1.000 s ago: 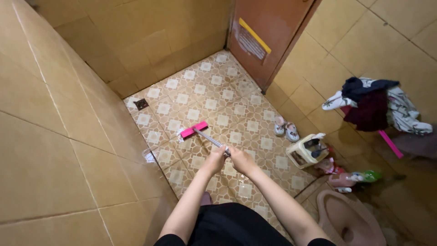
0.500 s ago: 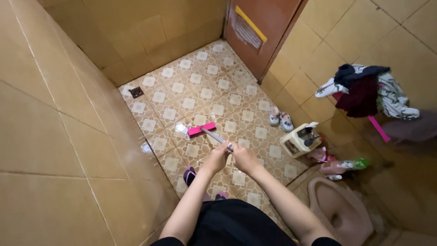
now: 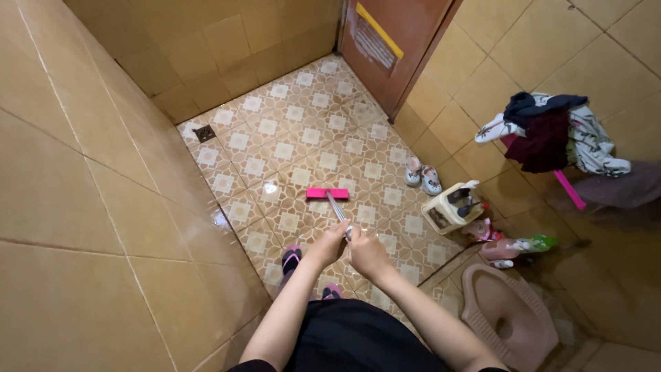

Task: Scrubbing the tiled floor of a small bathroom using a long-handled floor brush and water.

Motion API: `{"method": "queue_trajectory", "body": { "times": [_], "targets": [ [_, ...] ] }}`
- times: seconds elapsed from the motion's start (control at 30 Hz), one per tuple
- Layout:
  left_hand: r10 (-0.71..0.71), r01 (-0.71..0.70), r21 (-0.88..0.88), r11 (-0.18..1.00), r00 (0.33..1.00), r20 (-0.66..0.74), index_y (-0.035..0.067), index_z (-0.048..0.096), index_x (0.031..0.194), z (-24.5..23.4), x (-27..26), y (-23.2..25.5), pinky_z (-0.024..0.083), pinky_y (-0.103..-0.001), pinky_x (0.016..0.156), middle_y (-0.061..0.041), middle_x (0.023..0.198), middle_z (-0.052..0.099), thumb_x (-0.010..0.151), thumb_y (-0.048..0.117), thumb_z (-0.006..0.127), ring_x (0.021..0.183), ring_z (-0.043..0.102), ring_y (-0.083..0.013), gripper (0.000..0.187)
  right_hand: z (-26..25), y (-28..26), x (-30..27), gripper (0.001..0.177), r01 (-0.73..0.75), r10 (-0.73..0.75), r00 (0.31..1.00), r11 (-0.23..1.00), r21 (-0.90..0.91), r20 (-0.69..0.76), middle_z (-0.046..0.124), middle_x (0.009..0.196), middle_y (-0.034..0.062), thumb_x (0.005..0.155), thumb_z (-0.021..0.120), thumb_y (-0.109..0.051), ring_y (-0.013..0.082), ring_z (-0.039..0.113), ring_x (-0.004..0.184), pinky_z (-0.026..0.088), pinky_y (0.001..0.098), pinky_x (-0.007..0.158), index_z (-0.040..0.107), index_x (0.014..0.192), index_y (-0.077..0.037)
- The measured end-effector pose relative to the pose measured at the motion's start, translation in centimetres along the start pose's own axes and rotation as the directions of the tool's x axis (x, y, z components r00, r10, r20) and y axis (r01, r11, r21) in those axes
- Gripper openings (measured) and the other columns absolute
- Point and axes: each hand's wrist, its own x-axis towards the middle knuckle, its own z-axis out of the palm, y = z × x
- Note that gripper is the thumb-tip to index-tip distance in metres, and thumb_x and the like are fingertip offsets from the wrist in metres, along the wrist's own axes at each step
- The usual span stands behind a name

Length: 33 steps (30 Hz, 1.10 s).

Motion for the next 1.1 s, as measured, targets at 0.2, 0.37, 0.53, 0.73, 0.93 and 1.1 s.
{"method": "queue_trajectory", "body": {
  "times": [0.2, 0.37, 0.53, 0.73, 0.93, 1.1],
  "targets": [
    [0.127, -0.125, 0.035, 0.992, 0.988, -0.084, 0.005, 0.062, 0.134, -0.1, 0.9, -2.2, 0.056, -0.045, 0.093, -0.026, 0.126, 0.068, 0.089, -0.003, 0.064, 0.116, 0.067, -0.0422, 0.045, 2.7, 1.0, 1.4, 0.034, 0.055, -0.054, 0.997, 0.998, 0.023, -0.050, 0.071, 0.084, 0.0278, 0.086, 0.051, -0.001, 0.0426, 0.073, 0.070, 0.059, 0.0510, 0.060, 0.056, 0.118, 0.008],
    [-0.070, 0.069, 0.090, 0.994, 0.998, 0.005, 0.011, 0.063, 0.136, -1.5, 2.8, -2.3, 0.057, -0.047, 0.086, -0.028, 0.111, 0.070, 0.092, 0.002, 0.063, 0.103, 0.071, -0.0418, 0.045, 4.0, 1.4, 3.8, 0.030, 0.011, -0.008, 0.998, 0.998, 0.066, -0.057, 0.071, 0.084, 0.0278, 0.086, 0.054, -0.002, 0.0443, 0.072, 0.070, 0.058, 0.0526, 0.060, 0.055, 0.115, 0.008],
    [-0.225, 0.210, 0.112, 0.971, 0.965, 0.134, 0.016, 0.061, 0.138, -2.5, 5.0, -3.6, 0.057, -0.050, 0.079, -0.027, 0.102, 0.071, 0.094, 0.003, 0.059, 0.093, 0.072, -0.0422, 0.047, 5.1, 1.5, 6.4, 0.042, -0.067, 0.068, 0.997, 0.997, -0.027, 0.033, 0.071, 0.078, 0.0269, 0.080, 0.055, -0.002, 0.0440, 0.072, 0.069, 0.058, 0.0537, 0.059, 0.051, 0.120, 0.009],
    [-0.200, 0.162, 0.197, 0.967, 0.960, 0.196, 0.014, 0.065, 0.128, -2.9, 7.0, -6.3, 0.057, -0.050, 0.081, -0.026, 0.102, 0.073, 0.100, 0.010, 0.056, 0.097, 0.071, -0.0419, 0.029, 6.6, 2.3, 9.1, 0.029, -0.137, 0.136, 0.986, 0.991, 0.006, 0.100, 0.072, 0.083, 0.0267, 0.088, 0.054, -0.005, 0.0438, 0.073, 0.075, 0.059, 0.0526, 0.066, 0.052, 0.115, 0.005],
    [-0.083, 0.083, 0.006, 0.997, 0.983, 0.164, 0.013, 0.065, 0.126, -3.8, 8.7, -7.3, 0.058, -0.047, 0.084, -0.022, 0.109, 0.074, 0.096, 0.007, 0.055, 0.101, 0.072, -0.0397, 0.032, 6.7, 3.4, 11.9, 0.029, -0.202, 0.197, 0.977, 0.978, 0.050, 0.085, 0.071, 0.092, 0.0292, 0.090, 0.050, -0.007, 0.0457, 0.072, 0.085, 0.058, 0.0549, 0.074, 0.052, 0.117, 0.004],
    [-0.208, 0.169, 0.159, 0.973, 0.939, 0.275, 0.014, 0.067, 0.128, -4.2, 10.8, -7.0, 0.055, -0.049, 0.087, -0.022, 0.111, 0.072, 0.093, 0.010, 0.061, 0.104, 0.069, -0.0418, 0.035, 5.8, 4.4, 14.0, 0.026, -0.294, 0.291, 0.954, 0.955, 0.034, 0.070, 0.072, 0.092, 0.0281, 0.096, 0.048, -0.010, 0.0457, 0.071, 0.087, 0.056, 0.0564, 0.076, 0.051, 0.118, 0.003]
  ]
}}
